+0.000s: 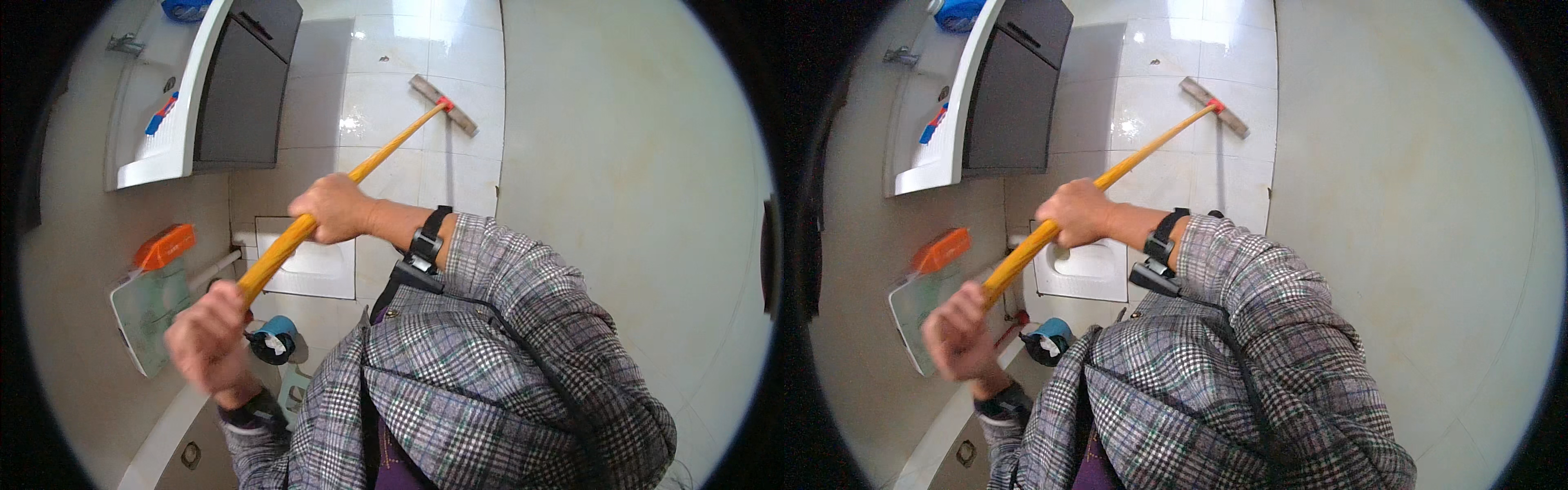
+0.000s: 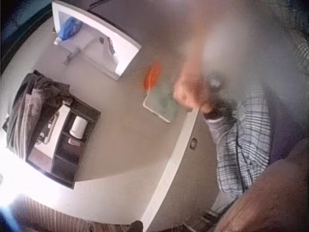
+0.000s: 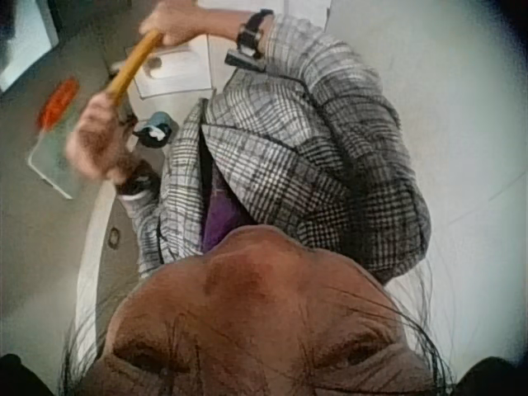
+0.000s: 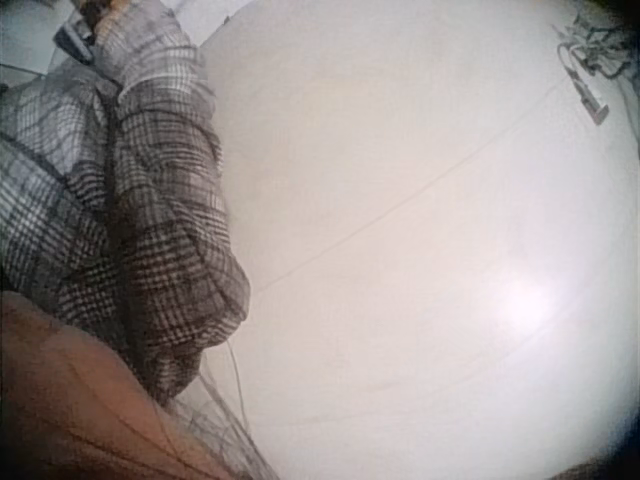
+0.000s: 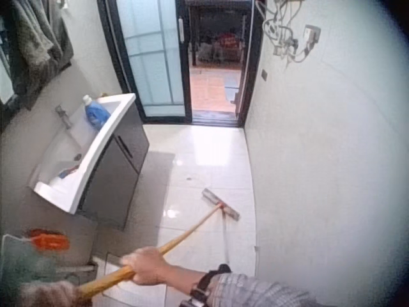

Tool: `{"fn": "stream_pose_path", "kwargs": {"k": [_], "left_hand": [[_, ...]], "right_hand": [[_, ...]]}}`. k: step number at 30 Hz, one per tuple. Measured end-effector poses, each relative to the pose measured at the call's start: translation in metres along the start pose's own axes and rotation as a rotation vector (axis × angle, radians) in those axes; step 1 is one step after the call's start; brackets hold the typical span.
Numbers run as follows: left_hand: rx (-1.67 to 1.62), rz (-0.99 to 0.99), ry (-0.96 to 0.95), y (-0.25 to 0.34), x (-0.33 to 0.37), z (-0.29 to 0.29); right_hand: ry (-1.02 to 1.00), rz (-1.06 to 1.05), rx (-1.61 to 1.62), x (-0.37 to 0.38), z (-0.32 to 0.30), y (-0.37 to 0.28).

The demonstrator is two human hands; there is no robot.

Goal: The person sweeps the tiled bathroom floor with a broom, moving debris toward the squat toilet and then toward the doorway. The person uses both hands to guide the broom and shifts position to cover different areas of the floor.

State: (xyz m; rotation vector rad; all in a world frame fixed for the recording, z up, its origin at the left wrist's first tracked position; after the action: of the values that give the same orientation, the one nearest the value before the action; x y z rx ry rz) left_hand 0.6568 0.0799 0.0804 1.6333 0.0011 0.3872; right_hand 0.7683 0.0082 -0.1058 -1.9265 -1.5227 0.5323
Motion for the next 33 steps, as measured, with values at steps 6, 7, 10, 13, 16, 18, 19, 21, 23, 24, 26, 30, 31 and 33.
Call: {"fn": "stream_pose_path", "kwargs": {"k": [6, 7, 10, 13, 16, 18, 19, 21, 23, 24, 26, 30, 31, 33], "left_hand": [[-0.064, 0.152, -0.120, 0.085, -0.001, -0.012], [-0.018, 0.141, -0.107, 0.080, 0.000, -0.014], [0.006, 0.154, -0.056, 0.045, 0.003, -0.004], [0.017, 0.151, 0.015, 0.003, 0.014, 0.010], [0.101, 0.025, -0.057, -0.011, 0.022, 0.033], [0.142, 0.050, -0.031, 0.007, 0.021, 0.033], [0.135, 0.108, -0.061, 0.023, 0.017, 0.034], [0.084, 0.128, -0.073, 0.046, 0.010, 0.027], [0.040, 0.205, -0.094, 0.057, 0.003, 0.020], [0.030, 0.236, -0.089, 0.054, 0.002, 0.016], [0.088, 0.186, -0.043, 0.032, 0.006, 0.013], [0.153, 0.112, 0.053, -0.021, 0.035, 0.027], [0.107, 0.119, 0.054, -0.028, 0.044, 0.033], [0.072, 0.136, 0.045, -0.023, 0.053, 0.039]], "right_hand": [[0.049, -0.158, 0.367, -0.008, -0.012, -0.073], [0.091, -0.122, 0.332, -0.011, -0.013, -0.067], [0.168, -0.123, 0.217, -0.013, -0.015, -0.031], [0.019, -0.028, 0.059, -0.003, -0.007, 0.014], [-0.133, 0.122, 0.075, -0.003, -0.006, 0.034], [-0.022, -0.020, 0.067, -0.003, -0.020, 0.012], [-0.008, -0.064, 0.041, -0.004, -0.022, -0.001], [0.034, -0.139, 0.193, -0.003, -0.024, -0.025], [0.020, -0.235, 0.302, 0.000, -0.021, -0.038], [0.049, -0.224, 0.219, 0.004, -0.020, -0.034], [0.027, -0.175, 0.166, 0.012, -0.014, -0.011], [-0.039, -0.045, 0.008, 0.032, -0.011, 0.051], [-0.089, 0.013, -0.050, 0.034, -0.010, 0.062], [-0.081, -0.002, -0.008, 0.034, -0.018, 0.063]]}}
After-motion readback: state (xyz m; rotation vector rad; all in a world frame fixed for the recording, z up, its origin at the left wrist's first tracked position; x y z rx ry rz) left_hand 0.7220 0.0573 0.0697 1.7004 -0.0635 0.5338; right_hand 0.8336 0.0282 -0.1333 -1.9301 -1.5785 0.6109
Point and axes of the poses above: each hand's wrist, its own x-axis towards the middle knuckle, its own z-axis out of the palm, y = z × x, the point moved 7 cm from there along x, towards the middle knuckle, and after that the axes turned 3 degrees about -y, right-handed, at the moved point
